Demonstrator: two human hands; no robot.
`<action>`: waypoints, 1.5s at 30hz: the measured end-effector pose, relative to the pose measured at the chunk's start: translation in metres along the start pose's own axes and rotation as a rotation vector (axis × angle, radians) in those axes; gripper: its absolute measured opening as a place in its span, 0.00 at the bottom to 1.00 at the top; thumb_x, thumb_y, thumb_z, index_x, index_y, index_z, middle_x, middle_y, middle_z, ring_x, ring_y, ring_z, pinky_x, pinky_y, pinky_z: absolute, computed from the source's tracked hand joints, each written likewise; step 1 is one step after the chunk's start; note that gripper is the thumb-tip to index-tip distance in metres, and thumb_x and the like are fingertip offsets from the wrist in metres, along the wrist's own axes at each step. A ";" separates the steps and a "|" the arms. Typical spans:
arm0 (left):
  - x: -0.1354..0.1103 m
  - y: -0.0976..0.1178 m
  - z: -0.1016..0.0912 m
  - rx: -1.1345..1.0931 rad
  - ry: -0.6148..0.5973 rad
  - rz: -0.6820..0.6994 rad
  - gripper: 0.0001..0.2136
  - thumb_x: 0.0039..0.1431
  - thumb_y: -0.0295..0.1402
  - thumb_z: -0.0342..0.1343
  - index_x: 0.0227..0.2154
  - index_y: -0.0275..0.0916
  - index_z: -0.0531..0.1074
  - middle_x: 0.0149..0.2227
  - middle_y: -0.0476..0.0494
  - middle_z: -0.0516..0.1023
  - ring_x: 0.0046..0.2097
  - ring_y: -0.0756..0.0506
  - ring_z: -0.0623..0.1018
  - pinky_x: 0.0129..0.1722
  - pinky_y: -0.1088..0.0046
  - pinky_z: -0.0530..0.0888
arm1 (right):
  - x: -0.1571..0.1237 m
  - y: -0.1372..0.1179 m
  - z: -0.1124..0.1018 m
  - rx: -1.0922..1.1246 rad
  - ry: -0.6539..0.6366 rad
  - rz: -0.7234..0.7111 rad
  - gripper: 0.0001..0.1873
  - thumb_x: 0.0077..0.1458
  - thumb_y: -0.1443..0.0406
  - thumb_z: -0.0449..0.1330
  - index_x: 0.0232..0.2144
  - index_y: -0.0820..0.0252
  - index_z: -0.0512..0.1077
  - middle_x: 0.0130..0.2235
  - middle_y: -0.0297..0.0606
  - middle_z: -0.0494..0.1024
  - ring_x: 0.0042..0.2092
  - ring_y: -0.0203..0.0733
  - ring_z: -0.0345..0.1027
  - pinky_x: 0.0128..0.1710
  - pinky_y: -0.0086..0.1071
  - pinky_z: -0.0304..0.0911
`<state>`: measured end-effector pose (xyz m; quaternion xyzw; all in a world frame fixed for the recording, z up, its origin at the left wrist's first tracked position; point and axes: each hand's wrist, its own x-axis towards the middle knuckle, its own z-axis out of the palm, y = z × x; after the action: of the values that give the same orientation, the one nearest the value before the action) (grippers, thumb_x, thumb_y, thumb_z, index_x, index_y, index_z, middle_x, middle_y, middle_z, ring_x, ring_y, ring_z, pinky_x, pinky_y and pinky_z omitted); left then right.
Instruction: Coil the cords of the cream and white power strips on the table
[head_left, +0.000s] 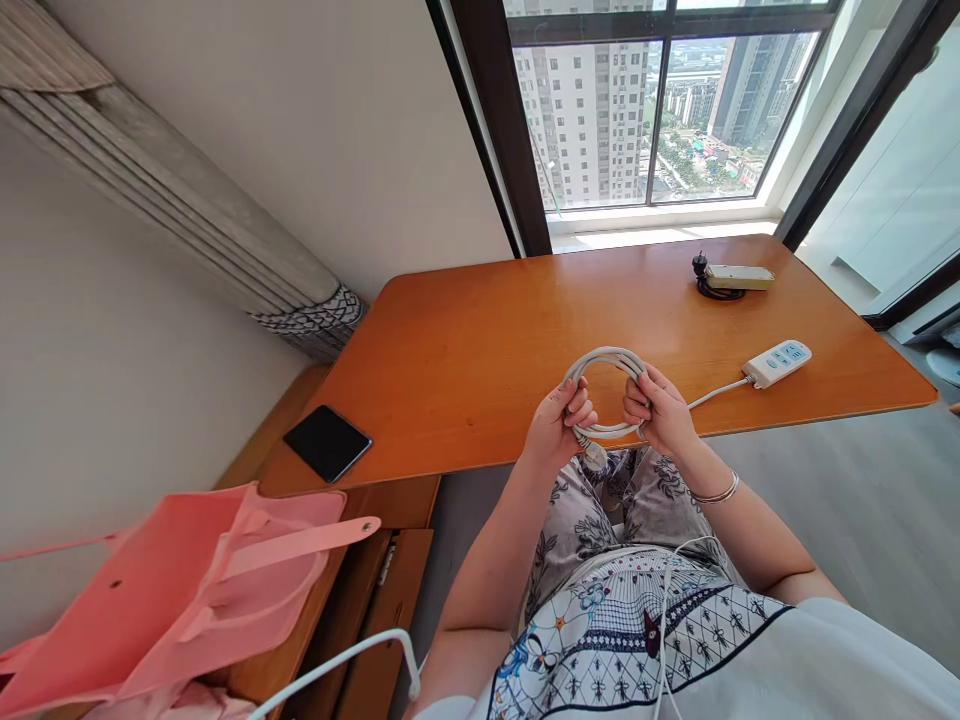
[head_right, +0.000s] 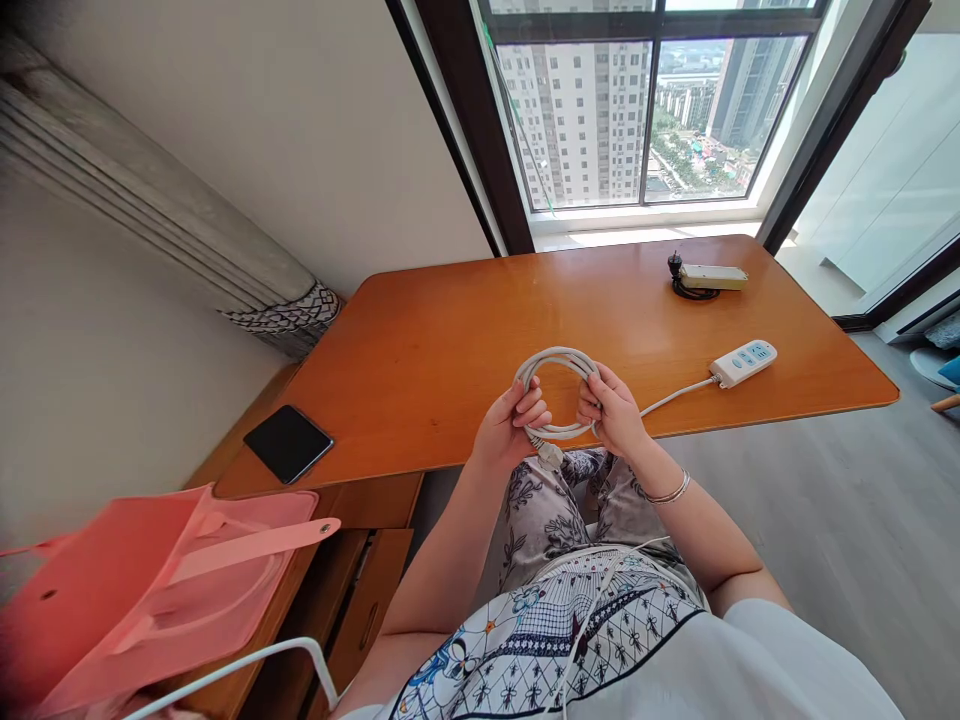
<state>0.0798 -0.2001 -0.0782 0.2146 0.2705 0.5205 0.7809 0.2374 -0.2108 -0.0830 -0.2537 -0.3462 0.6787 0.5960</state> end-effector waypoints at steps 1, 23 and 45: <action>0.000 0.000 0.000 0.004 -0.013 0.012 0.09 0.62 0.33 0.62 0.30 0.32 0.74 0.18 0.59 0.55 0.17 0.59 0.54 0.19 0.83 0.59 | 0.001 0.000 0.001 -0.014 0.011 -0.014 0.21 0.51 0.52 0.70 0.30 0.56 0.64 0.23 0.22 0.52 0.20 0.26 0.38 0.18 0.22 0.44; 0.041 -0.049 -0.033 0.658 -0.674 -0.384 0.26 0.44 0.40 0.73 0.48 0.41 0.79 0.55 0.38 0.79 0.60 0.36 0.74 0.64 0.56 0.65 | -0.018 -0.042 0.020 0.052 -0.013 -0.071 0.13 0.55 0.57 0.67 0.38 0.58 0.74 0.23 0.22 0.48 0.21 0.26 0.31 0.17 0.22 0.35; 0.013 -0.005 -0.004 -0.049 0.074 -0.146 0.10 0.60 0.29 0.53 0.23 0.36 0.67 0.24 0.50 0.72 0.20 0.55 0.70 0.25 0.78 0.73 | -0.025 -0.040 0.000 0.060 0.163 -0.105 0.17 0.55 0.57 0.68 0.29 0.57 0.64 0.24 0.23 0.46 0.21 0.26 0.32 0.17 0.21 0.38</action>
<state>0.0845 -0.1899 -0.0873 0.1556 0.3013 0.4762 0.8113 0.2668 -0.2329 -0.0537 -0.2719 -0.2890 0.6337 0.6641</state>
